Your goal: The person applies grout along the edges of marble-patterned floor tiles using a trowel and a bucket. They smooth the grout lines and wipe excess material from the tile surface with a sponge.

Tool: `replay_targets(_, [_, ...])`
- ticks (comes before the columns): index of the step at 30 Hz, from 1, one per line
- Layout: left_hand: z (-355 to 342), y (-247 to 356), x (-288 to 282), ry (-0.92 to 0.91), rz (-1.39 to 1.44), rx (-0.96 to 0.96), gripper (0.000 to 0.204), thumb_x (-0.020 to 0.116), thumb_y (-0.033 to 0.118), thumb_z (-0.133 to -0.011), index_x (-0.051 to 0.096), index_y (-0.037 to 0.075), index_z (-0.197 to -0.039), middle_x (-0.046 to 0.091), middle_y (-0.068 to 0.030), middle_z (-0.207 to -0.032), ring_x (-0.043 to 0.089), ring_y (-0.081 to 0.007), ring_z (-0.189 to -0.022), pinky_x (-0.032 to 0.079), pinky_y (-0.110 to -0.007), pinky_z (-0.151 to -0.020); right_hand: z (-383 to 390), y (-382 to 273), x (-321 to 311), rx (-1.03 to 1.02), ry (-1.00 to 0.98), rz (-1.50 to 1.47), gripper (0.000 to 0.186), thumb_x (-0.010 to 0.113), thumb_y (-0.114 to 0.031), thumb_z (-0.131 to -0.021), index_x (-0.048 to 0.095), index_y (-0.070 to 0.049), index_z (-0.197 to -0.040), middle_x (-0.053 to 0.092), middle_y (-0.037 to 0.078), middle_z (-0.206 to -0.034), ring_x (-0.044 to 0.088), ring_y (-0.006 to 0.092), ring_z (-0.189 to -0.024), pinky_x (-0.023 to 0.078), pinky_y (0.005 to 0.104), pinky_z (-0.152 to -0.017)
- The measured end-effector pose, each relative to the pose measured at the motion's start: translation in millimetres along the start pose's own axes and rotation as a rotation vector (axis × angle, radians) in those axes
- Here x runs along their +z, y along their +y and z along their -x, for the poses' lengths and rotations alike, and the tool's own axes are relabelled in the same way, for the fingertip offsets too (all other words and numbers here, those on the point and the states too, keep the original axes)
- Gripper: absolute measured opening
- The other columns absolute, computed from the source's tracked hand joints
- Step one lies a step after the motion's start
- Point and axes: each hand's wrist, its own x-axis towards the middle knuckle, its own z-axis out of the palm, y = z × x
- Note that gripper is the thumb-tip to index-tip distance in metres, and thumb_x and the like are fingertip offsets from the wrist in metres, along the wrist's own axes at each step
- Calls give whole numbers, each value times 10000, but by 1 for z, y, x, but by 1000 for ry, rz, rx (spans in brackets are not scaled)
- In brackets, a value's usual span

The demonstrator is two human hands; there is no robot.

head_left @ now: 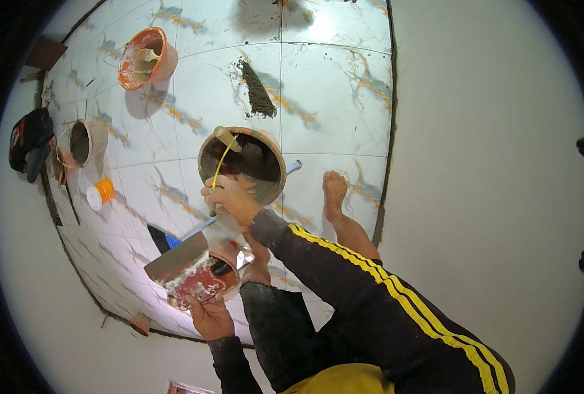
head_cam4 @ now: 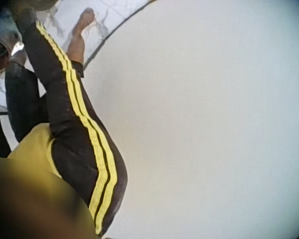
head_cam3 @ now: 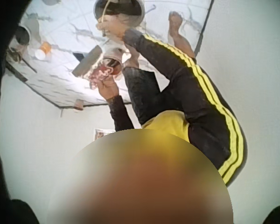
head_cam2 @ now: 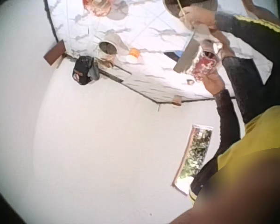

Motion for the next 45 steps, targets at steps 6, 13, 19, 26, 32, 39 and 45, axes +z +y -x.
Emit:
replay_targets(6, [-130,8,1,-117,103,23,418,545,325,-1094,544,65,-1421,670,-102,-1337,675,-208,-1123,583,-350,-895,-102,-27,0,-209,48,33,463,725,-193,-864,595,12,-1259,643,65,-1132,595,144,-982,476,281,-833])
replay_targets(13, [-228,-28,-13,-279,149,-19,363,526,297,-1103,617,46,-1350,707,-116,-1287,705,-220,-1019,591,-371,-811,-196,-12,-30,-423,29,-129,443,694,-122,-881,544,0,-1279,627,72,-1129,592,137,-1008,497,312,-856])
replay_targets(19, [-278,-70,12,-397,167,-14,372,523,282,-1103,608,39,-1372,697,-131,-1320,710,-229,-1029,597,-389,-806,-220,-20,-47,-631,150,5,220,628,-154,-914,593,6,-1060,660,92,-900,634,160,-758,530,340,-687])
replay_targets(26, [-321,-109,40,-578,269,-62,358,528,272,-1099,628,38,-1352,673,-133,-1373,693,-233,-1087,583,-406,-901,-170,1,-159,-648,712,366,490,575,-139,-929,523,6,-1394,686,213,-872,727,364,-831,565,461,-764])
replay_targets(32, [-343,-165,37,-520,321,-19,397,571,248,-1079,577,26,-1407,627,-137,-1431,610,-239,-1259,488,-436,-1089,-165,51,-212,-543,830,765,563,580,-189,-974,468,12,-1487,651,237,-1077,649,429,-973,504,504,-865])
replay_targets(39, [-384,-170,45,-790,313,-246,413,535,280,-1092,587,-24,-1367,645,-157,-1394,613,-268,-1236,459,-405,-1120,-203,47,-245,-441,758,1068,447,594,-235,-930,539,62,-1260,683,283,-933,653,481,-927,511,590,-820])
replay_targets(45, [-373,-190,75,-753,340,-35,463,592,242,-1066,522,-44,-1423,573,-186,-1465,572,-285,-1286,425,-441,-1177,-142,21,-221,-625,560,1007,480,652,-188,-908,549,65,-1303,700,297,-953,676,494,-949,533,554,-830])
